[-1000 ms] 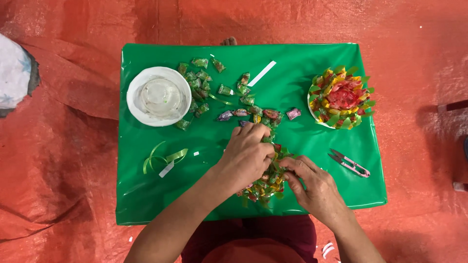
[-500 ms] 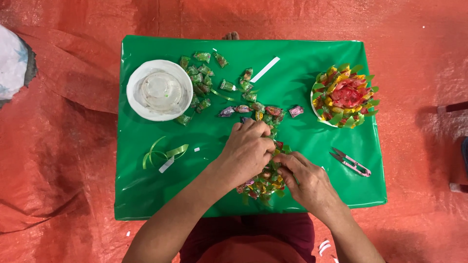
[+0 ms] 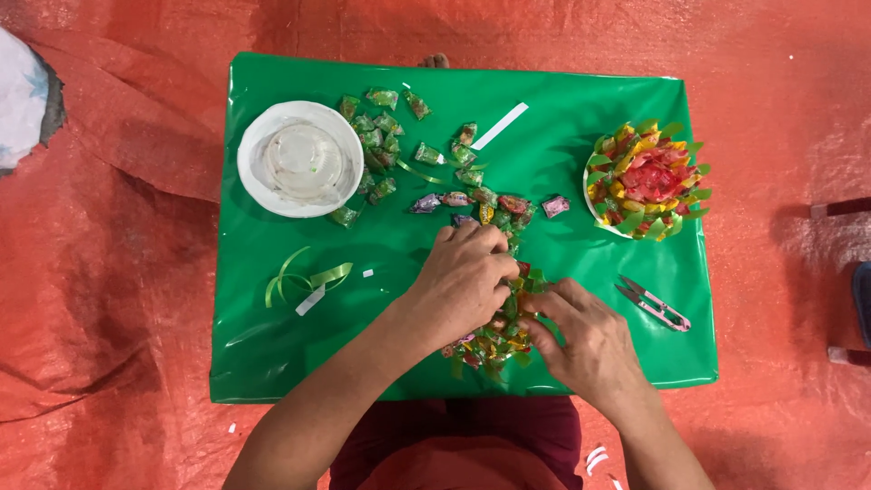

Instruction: Arranging wrapped candies into a decorative floral-like structure on a table

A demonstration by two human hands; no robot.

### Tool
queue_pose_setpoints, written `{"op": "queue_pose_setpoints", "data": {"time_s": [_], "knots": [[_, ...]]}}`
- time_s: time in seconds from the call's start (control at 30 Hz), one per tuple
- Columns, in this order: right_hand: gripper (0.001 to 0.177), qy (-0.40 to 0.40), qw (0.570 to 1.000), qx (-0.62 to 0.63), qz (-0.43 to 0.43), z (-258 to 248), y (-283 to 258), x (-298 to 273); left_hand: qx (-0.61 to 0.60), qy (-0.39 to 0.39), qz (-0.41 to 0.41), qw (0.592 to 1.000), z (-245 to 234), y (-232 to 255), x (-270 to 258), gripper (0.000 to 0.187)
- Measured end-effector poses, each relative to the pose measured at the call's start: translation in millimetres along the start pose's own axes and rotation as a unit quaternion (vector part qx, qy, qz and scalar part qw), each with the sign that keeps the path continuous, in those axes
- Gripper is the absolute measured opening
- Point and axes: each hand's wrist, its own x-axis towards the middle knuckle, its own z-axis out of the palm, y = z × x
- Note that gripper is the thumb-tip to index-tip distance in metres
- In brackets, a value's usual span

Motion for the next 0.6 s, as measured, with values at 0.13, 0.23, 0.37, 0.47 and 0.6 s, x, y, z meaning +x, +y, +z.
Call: {"op": "queue_pose_setpoints", "data": {"time_s": [0.13,0.23,0.37,0.47,0.6], "knots": [[0.02,0.039,0.997,-0.067,0.009,13,5,1,-0.003,0.028,0.0,1.0,8,-5,1,0.002],[0.017,0.056,0.994,-0.098,0.006,19,10,2,-0.002,0.05,-0.005,0.999,13,-7,0,0.004],[0.013,0.052,0.992,-0.111,0.003,22,12,2,-0.001,0.04,-0.008,0.999,14,-6,0,0.006],[0.011,0.033,0.992,-0.122,0.014,22,14,1,-0.001,0.044,-0.002,0.999,14,-7,1,0.007],[0.007,0.02,0.992,-0.124,0.02,24,14,1,-0.001,0.036,0.003,0.999,2,0,1,0.007]]}}
